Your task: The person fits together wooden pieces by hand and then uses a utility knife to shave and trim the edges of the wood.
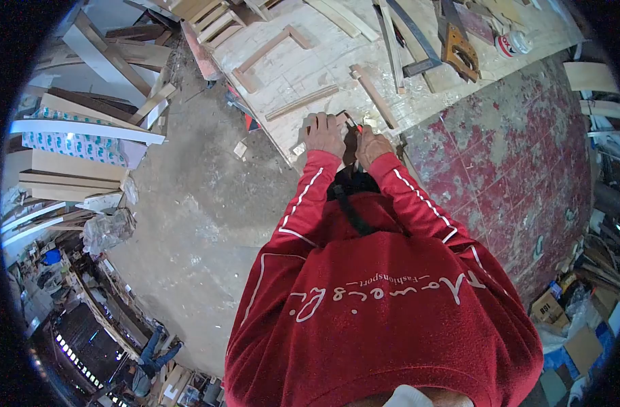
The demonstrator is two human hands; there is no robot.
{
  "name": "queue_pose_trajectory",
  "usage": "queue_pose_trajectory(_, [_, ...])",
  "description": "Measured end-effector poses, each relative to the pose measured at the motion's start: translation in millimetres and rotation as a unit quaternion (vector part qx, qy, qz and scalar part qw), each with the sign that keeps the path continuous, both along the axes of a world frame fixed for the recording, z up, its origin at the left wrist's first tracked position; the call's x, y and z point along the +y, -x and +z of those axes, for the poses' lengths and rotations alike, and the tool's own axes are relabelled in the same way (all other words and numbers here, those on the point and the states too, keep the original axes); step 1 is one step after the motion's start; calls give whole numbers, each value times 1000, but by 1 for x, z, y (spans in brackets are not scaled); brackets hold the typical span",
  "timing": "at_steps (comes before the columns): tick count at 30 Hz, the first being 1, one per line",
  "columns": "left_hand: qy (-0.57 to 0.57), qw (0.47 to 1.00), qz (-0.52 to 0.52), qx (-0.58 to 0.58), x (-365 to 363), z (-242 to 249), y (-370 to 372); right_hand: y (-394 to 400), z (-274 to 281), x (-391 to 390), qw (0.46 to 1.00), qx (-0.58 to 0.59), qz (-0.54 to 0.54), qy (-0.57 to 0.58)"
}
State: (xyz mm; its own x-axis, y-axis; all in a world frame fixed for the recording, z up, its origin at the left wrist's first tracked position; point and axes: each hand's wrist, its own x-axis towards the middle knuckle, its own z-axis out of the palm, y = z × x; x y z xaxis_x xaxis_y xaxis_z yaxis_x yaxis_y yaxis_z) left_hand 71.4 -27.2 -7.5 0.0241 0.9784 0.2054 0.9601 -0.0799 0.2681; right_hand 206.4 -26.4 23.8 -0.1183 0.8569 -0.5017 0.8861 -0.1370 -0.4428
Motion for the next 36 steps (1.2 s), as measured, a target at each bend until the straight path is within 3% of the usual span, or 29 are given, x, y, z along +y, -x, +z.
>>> queue_pose_trajectory(4, [89,995,-25,-39,6,11,2,0,4,4,1000,4,-5,7])
queue_pose_trajectory(11, [144,988,-42,-45,14,-1,11,4,3,9,1000,-2,-15,-18])
queue_pose_trajectory(14, [210,976,-36,-42,21,10,13,6,1,18,999,27,-16,42])
queue_pose_trajectory(20, [148,976,-72,-142,24,25,18,9,-12,13,998,28,-44,-18])
queue_pose_trajectory(25, [111,989,-85,-57,18,27,16,4,-18,12,999,36,-26,-19])
queue_pose_trajectory(36, [16,994,-109,-6,12,4,15,0,-21,11,1000,20,3,-21])
